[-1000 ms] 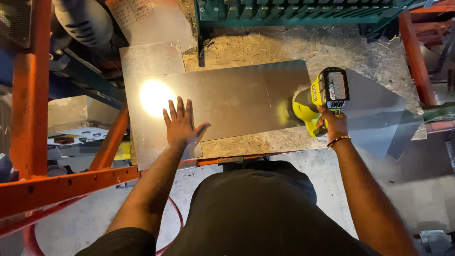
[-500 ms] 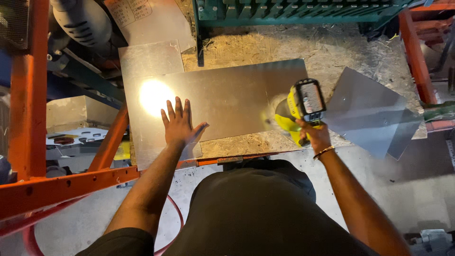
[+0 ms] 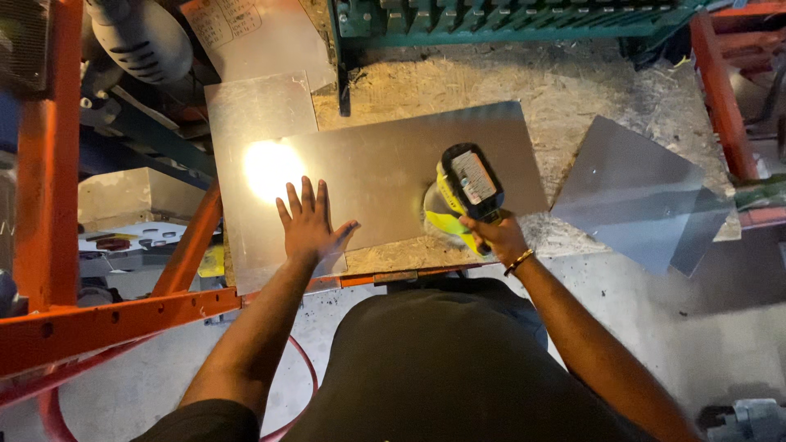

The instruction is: The person uses a yellow cordless orbital sander to smooth the surface of a rectangular metal sheet placed on a workbench. The person holds the sheet steady with the left hand while moving the sander across the surface in circular and linear motions.

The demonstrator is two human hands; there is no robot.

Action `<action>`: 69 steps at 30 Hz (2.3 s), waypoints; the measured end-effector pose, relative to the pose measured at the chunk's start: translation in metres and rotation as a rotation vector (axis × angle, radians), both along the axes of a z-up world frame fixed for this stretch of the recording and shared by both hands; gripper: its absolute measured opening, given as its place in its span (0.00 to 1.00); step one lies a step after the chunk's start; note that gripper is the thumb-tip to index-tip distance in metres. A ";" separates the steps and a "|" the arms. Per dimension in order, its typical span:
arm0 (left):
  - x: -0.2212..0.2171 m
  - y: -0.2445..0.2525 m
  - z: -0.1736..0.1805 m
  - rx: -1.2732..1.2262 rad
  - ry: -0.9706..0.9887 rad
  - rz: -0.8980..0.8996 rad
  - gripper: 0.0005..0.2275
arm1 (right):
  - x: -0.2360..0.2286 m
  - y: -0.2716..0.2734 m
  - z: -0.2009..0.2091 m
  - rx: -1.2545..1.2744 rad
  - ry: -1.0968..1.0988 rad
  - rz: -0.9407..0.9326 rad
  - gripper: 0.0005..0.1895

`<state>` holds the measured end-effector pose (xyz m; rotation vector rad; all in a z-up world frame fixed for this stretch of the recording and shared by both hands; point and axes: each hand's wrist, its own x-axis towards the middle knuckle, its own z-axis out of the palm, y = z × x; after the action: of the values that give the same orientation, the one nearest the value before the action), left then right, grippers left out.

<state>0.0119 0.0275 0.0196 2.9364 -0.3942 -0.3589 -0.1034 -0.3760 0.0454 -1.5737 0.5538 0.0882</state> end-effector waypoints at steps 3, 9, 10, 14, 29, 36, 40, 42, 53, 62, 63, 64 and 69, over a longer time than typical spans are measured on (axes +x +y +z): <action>-0.008 0.004 -0.002 0.019 0.012 -0.005 0.53 | -0.001 0.005 -0.017 0.004 0.010 0.031 0.17; -0.023 0.009 -0.007 0.040 0.038 -0.010 0.54 | -0.009 0.018 -0.021 0.067 0.027 0.038 0.17; -0.025 0.011 -0.008 0.042 0.043 -0.003 0.54 | -0.009 0.019 -0.025 0.078 0.016 0.042 0.16; -0.033 0.020 -0.008 0.037 0.053 0.000 0.53 | -0.009 0.022 -0.015 0.092 0.002 0.079 0.15; -0.036 0.042 -0.011 0.058 0.031 -0.073 0.53 | -0.011 -0.046 0.010 -0.006 -0.120 -0.076 0.17; -0.035 0.033 -0.009 0.034 0.027 -0.056 0.52 | -0.004 -0.139 -0.062 -0.086 -0.016 -0.125 0.21; -0.032 0.025 -0.013 0.038 0.019 -0.061 0.55 | 0.002 -0.168 -0.074 -0.121 0.030 -0.166 0.28; -0.033 0.023 -0.017 0.045 0.042 -0.054 0.55 | 0.001 -0.183 -0.084 -0.105 0.058 -0.188 0.28; -0.030 -0.048 -0.036 -0.198 -0.583 -0.164 0.24 | 0.004 -0.216 -0.081 -0.149 0.013 -0.033 0.23; -0.065 -0.255 -0.083 -0.086 -0.107 0.016 0.45 | 0.011 -0.195 -0.016 -0.313 0.067 0.103 0.28; -0.065 -0.257 -0.081 -0.086 -0.097 0.023 0.45 | 0.009 -0.195 -0.007 -0.314 0.075 0.112 0.28; -0.063 -0.256 -0.078 -0.115 -0.096 -0.006 0.43 | 0.011 -0.193 -0.001 -0.235 -0.084 0.075 0.27; -0.068 -0.262 -0.053 -0.045 -0.028 -0.016 0.40 | 0.007 -0.190 -0.008 -0.585 -0.047 0.037 0.50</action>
<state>-0.0557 -0.2350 -0.0336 2.8986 -0.4243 -0.3067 -0.0968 -0.5661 0.0377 -2.1485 0.5408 -0.0919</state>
